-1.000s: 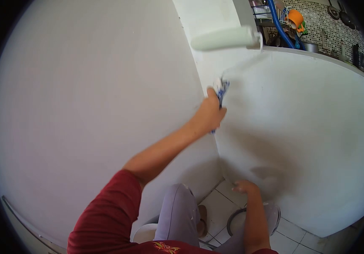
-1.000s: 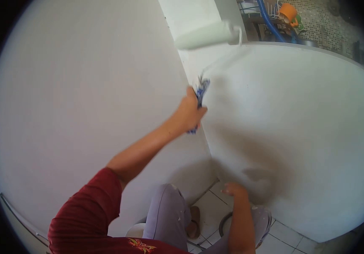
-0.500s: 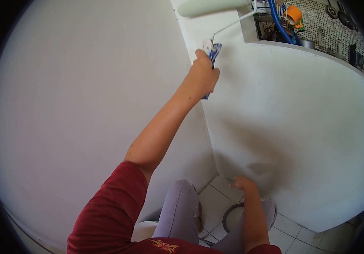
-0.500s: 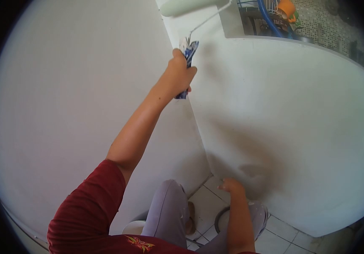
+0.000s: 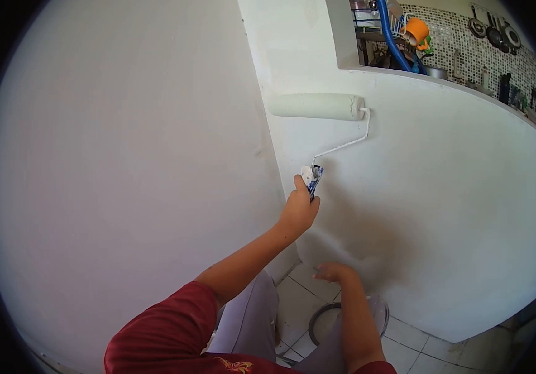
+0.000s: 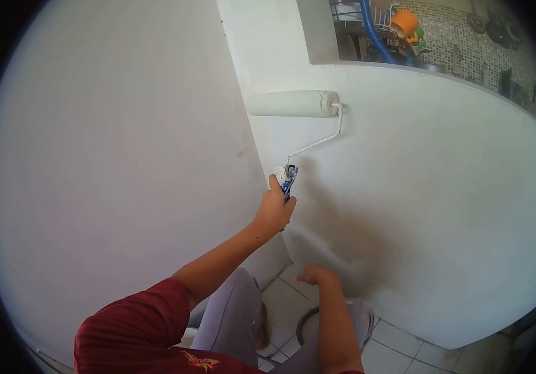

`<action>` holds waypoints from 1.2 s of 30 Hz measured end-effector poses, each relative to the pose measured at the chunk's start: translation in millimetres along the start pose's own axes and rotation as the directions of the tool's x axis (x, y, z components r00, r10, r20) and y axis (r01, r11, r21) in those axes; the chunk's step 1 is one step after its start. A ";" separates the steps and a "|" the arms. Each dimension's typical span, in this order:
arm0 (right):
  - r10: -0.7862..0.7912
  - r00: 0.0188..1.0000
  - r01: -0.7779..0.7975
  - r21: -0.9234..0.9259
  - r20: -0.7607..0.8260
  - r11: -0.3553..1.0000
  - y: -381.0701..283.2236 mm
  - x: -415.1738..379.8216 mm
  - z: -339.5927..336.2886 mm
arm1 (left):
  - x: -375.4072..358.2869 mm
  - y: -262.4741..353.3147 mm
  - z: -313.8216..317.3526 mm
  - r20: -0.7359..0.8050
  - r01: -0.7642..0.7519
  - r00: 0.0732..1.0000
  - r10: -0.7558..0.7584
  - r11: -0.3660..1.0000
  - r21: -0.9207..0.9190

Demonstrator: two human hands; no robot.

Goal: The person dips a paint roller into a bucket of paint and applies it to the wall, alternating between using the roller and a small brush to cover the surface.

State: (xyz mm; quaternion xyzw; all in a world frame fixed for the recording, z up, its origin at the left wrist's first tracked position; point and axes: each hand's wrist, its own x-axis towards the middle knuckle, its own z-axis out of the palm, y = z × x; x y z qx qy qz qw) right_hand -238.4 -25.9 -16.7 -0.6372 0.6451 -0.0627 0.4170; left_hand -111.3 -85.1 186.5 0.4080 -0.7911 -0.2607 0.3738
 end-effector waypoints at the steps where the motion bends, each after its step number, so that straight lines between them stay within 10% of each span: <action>1: 0.009 1.000 -0.009 -0.007 -0.001 1.000 -1.3 -0.9 -0.8 | 0.0 -0.6 1.7 -0.002 0.000 1.000 0.000 1.000 -0.011; 19: 0.102 0.992 -0.085 -0.201 0.075 0.976 -11.0 15.3 18.0 | -38.8 -67.0 78.9 -0.031 -0.016 1.000 0.007 0.951 -0.310; 28: -0.056 0.998 0.051 -0.176 -0.026 0.983 18.0 90.5 111.6 | -32.2 -54.3 79.4 0.007 0.041 0.999 -0.042 0.927 -0.374; 33: -0.506 0.786 0.488 -0.146 -0.356 0.861 -58.0 32.9 104.5 | -31.9 -54.1 81.4 0.075 0.121 0.992 -0.099 0.904 -0.410; 36: -0.447 0.787 0.474 -0.049 -0.425 0.879 -50.4 55.4 130.6 | -31.0 -50.0 77.1 0.118 0.148 0.987 -0.105 0.875 -0.461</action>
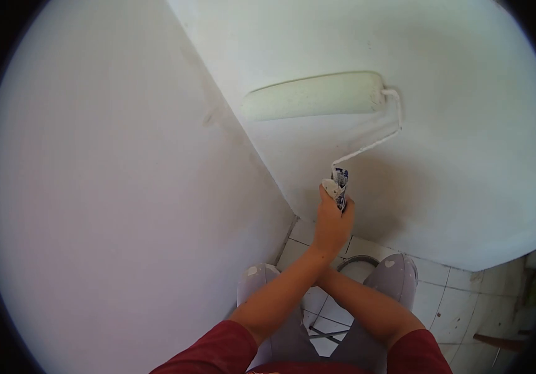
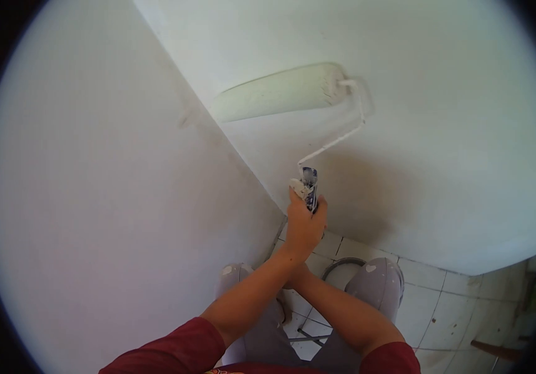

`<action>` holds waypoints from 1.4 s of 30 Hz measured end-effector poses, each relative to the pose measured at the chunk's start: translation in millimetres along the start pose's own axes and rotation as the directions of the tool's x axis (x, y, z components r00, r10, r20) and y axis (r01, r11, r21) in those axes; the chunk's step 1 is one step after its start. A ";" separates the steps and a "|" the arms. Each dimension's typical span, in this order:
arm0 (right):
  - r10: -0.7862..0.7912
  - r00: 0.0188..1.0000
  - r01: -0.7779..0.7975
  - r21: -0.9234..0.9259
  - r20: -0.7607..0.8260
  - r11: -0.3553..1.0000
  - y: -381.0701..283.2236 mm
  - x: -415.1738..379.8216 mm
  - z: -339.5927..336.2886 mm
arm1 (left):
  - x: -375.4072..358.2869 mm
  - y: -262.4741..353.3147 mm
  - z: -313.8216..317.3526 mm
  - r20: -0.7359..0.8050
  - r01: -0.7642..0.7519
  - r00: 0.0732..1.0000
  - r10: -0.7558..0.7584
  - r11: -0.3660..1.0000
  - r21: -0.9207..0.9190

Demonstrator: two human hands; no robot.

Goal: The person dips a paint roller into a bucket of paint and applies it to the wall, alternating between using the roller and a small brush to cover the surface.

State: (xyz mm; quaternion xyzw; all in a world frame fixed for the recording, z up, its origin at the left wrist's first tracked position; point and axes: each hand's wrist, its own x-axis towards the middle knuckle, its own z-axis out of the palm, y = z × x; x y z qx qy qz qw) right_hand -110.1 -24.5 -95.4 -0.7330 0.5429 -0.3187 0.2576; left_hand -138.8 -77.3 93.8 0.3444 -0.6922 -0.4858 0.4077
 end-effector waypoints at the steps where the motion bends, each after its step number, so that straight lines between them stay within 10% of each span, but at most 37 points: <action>1: 0.025 0.999 -0.024 0.029 -0.031 0.999 12.1 2.3 14.5 | -0.9 -0.5 0.0 -0.008 -0.026 1.000 0.026 0.999 -0.040; 7: 0.270 0.955 -0.254 -0.129 0.123 0.959 27.6 4.8 53.3 | -1.8 13.2 0.2 0.071 0.137 0.989 -0.131 0.988 -0.076; 10: 0.193 0.975 -0.177 0.140 -0.112 0.974 13.0 4.8 35.4 | -4.5 15.5 5.0 0.029 0.124 0.992 -0.123 0.991 -0.044; 19: 0.087 0.941 -0.073 0.053 -0.326 0.996 5.8 8.1 20.7 | -7.9 15.3 7.5 0.047 0.118 0.992 -0.115 0.990 -0.076; 42: 0.145 0.974 -0.143 0.025 -0.176 0.989 11.2 11.1 30.4 | -3.7 14.2 -1.8 0.111 0.183 0.978 -0.177 0.981 -0.055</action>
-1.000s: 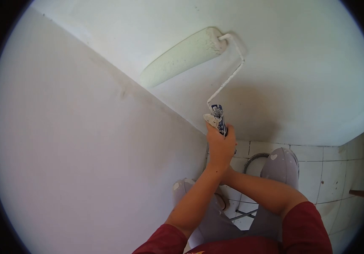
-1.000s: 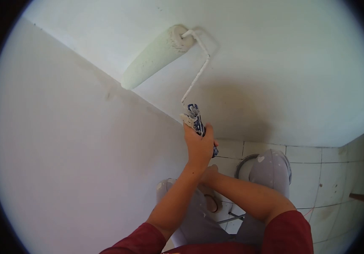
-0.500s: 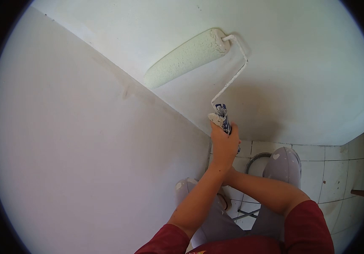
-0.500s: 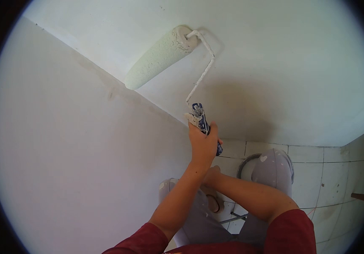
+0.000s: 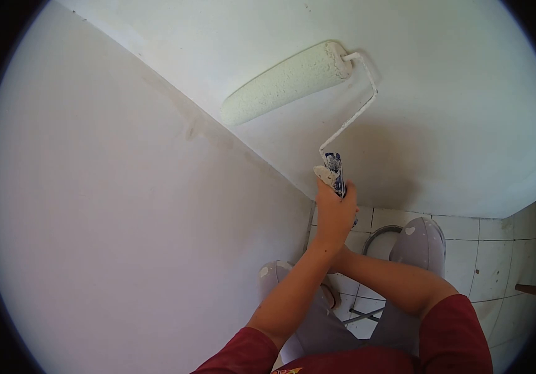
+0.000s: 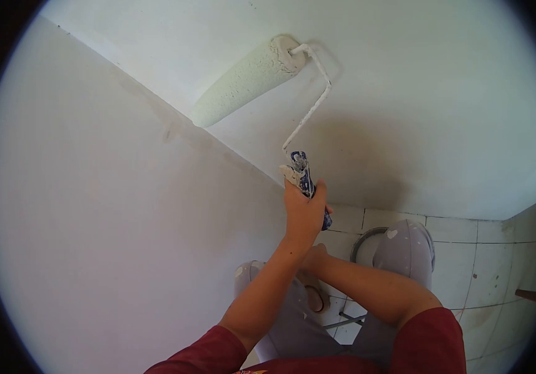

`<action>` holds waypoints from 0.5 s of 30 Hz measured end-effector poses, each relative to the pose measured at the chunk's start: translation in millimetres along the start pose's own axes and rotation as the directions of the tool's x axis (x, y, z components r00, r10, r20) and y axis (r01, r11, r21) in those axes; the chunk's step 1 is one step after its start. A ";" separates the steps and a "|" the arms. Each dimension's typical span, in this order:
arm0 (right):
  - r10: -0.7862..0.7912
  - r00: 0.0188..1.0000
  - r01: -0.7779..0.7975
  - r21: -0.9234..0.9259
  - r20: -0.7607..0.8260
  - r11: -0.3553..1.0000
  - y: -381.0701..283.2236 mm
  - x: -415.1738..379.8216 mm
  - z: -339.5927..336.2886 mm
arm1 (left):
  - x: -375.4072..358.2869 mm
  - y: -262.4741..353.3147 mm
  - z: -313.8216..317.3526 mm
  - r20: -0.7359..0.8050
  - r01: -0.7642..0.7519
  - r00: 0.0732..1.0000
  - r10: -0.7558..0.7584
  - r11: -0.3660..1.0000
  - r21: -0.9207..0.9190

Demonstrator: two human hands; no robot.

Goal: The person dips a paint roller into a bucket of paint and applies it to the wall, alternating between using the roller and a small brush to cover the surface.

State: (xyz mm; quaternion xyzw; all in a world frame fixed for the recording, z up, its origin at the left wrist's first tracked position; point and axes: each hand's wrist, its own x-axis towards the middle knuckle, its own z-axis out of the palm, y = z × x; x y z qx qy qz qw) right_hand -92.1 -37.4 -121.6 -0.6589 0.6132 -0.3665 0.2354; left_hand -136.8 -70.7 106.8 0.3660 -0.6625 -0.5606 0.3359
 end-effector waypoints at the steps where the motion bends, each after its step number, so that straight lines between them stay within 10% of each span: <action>1: 0.002 1.000 -0.002 -0.009 0.012 1.000 -2.7 0.1 -3.3 | 0.4 -1.0 -0.2 0.003 -0.011 1.000 0.011 1.000 -0.006; 15: -0.025 0.996 0.032 0.091 -0.083 0.995 -5.0 1.2 -3.9 | 1.6 -2.0 -3.5 0.032 -0.023 0.999 0.024 0.999 -0.033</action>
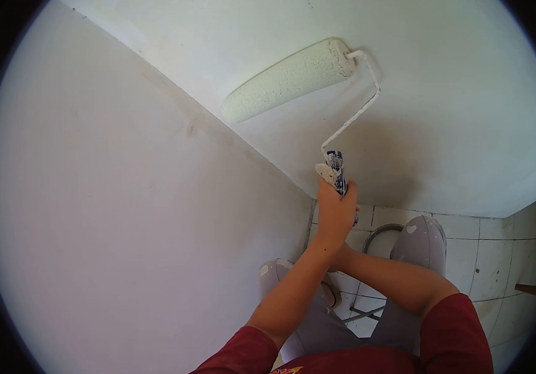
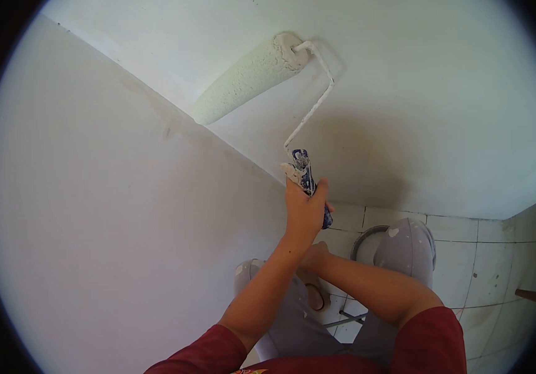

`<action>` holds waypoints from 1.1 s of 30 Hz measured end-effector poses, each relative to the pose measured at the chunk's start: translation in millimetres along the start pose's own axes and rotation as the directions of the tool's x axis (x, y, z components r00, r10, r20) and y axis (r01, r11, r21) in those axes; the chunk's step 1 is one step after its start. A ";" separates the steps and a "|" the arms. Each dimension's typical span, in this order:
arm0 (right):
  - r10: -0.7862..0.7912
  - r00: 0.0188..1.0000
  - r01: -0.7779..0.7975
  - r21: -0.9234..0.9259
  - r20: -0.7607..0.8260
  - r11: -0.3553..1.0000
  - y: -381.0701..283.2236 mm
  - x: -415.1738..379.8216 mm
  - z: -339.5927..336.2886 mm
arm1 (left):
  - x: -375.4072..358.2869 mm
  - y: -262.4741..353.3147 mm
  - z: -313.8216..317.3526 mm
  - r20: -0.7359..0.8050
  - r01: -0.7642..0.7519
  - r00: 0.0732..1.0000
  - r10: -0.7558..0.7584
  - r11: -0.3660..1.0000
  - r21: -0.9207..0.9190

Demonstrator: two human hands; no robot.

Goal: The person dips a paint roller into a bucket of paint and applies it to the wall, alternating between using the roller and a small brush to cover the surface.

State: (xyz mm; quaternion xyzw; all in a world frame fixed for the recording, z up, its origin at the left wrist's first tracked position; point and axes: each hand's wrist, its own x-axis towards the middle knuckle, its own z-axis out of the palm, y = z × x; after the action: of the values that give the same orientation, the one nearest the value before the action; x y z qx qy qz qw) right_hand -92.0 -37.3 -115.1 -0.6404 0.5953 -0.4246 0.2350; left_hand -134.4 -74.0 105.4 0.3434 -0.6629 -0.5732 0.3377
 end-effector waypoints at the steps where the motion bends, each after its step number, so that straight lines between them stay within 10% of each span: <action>1: 0.005 1.000 -0.005 0.016 -0.004 1.000 1.1 -0.3 1.1 | 0.2 -0.5 -0.2 0.004 0.002 1.000 -0.002 1.000 -0.004; 22: -0.004 1.000 0.003 0.013 0.025 1.000 -14.2 6.5 -17.6 | 1.6 -2.4 -1.1 0.023 0.009 1.000 -0.008 1.000 -0.020; 25: 0.253 0.859 -0.117 -0.310 0.445 0.944 -22.9 12.8 -29.7 | 1.8 -1.9 -0.5 0.016 -0.007 1.000 0.007 1.000 -0.009; 28: 0.032 0.999 -0.032 -0.031 0.007 0.999 -10.8 2.3 -10.4 | 0.1 1.8 -0.8 0.033 0.013 0.999 -0.013 1.000 -0.009; 33: 0.061 0.996 -0.057 -0.048 0.072 0.997 -5.5 2.5 -7.1 | -0.4 0.2 0.1 0.025 0.010 1.000 -0.009 1.000 -0.016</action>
State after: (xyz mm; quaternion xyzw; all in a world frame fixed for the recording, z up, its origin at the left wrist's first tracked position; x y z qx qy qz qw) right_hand -94.9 -37.3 -106.3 -0.6429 0.6146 -0.3800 0.2542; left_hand -134.2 -73.6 105.6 0.3366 -0.6607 -0.5845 0.3295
